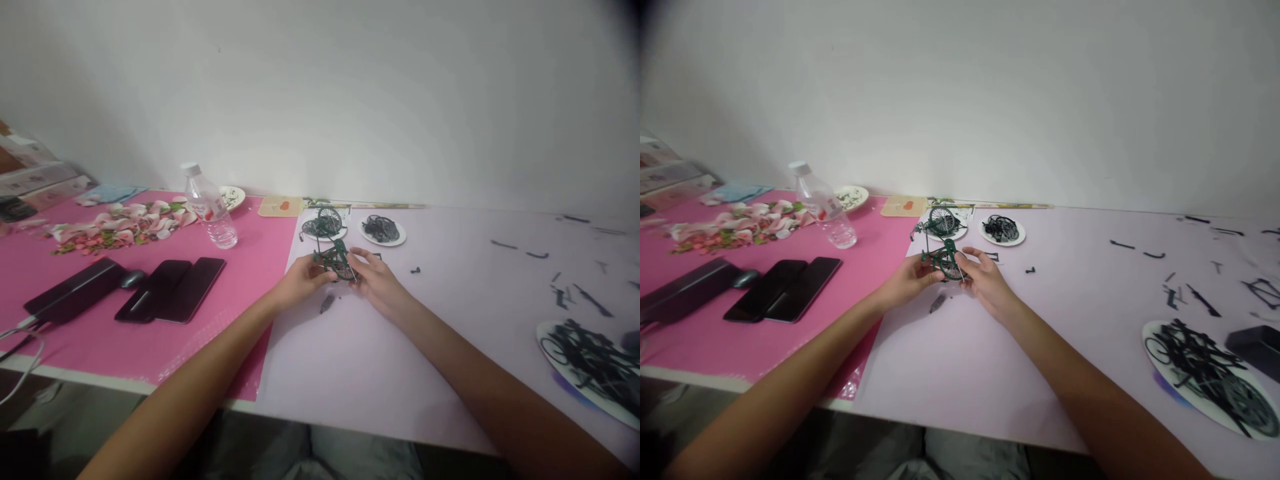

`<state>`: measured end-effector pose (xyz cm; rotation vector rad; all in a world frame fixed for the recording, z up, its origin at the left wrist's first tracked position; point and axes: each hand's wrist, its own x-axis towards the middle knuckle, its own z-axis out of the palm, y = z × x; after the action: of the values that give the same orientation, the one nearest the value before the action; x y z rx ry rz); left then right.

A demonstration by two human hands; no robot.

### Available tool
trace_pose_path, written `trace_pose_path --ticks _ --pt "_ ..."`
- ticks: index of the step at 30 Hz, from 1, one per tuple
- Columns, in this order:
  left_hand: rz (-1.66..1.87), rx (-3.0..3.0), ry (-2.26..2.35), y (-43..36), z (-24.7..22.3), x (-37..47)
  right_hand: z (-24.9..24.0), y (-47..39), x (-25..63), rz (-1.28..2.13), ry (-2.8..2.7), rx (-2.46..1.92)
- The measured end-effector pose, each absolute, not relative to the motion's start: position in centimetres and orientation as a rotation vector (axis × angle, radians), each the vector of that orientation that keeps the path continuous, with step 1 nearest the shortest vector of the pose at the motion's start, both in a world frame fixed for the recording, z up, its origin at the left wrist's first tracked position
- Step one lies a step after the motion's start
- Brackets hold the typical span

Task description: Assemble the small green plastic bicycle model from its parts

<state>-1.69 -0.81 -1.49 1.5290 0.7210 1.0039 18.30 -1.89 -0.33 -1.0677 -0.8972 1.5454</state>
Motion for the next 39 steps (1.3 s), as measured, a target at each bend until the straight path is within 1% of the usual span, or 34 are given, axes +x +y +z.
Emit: trace_pose_path --ticks 9,12,15,18,20,24,27,31,39 --pt "0.967 1.492 0.738 -0.8 -1.4 -1.8 -0.6 -1.7 18.5 1.589 -0.887 -1.060" --pt "0.973 1.512 0.744 -0.8 -1.4 -1.8 -0.6 -1.8 18.4 1.543 -0.947 -1.075" --pt "0.987 1.528 0.794 -0.9 -1.4 -1.7 -0.6 -1.9 18.3 1.297 -1.101 -1.131" --pt "1.002 1.535 0.845 -0.9 -1.4 -1.7 -0.4 -2.0 18.4 0.847 -1.385 -1.152" --pt "1.011 1.524 0.838 -0.9 -1.4 -1.7 0.0 -2.3 18.6 0.615 -1.613 -1.096" --pt "1.039 1.513 0.828 -0.8 -1.5 -1.8 0.4 -3.0 18.8 0.395 -1.974 -0.963" --pt "1.047 1.513 0.812 -0.7 -1.6 -1.8 -0.1 -3.0 18.8 0.341 -2.079 -0.926" --pt "1.065 1.522 0.833 -0.9 -1.6 -1.7 -0.9 -2.6 18.8 0.307 -2.083 -0.926" --pt "1.114 1.571 0.799 -1.1 -1.0 -1.6 -1.2 -2.5 18.7 0.363 -2.057 -0.967"
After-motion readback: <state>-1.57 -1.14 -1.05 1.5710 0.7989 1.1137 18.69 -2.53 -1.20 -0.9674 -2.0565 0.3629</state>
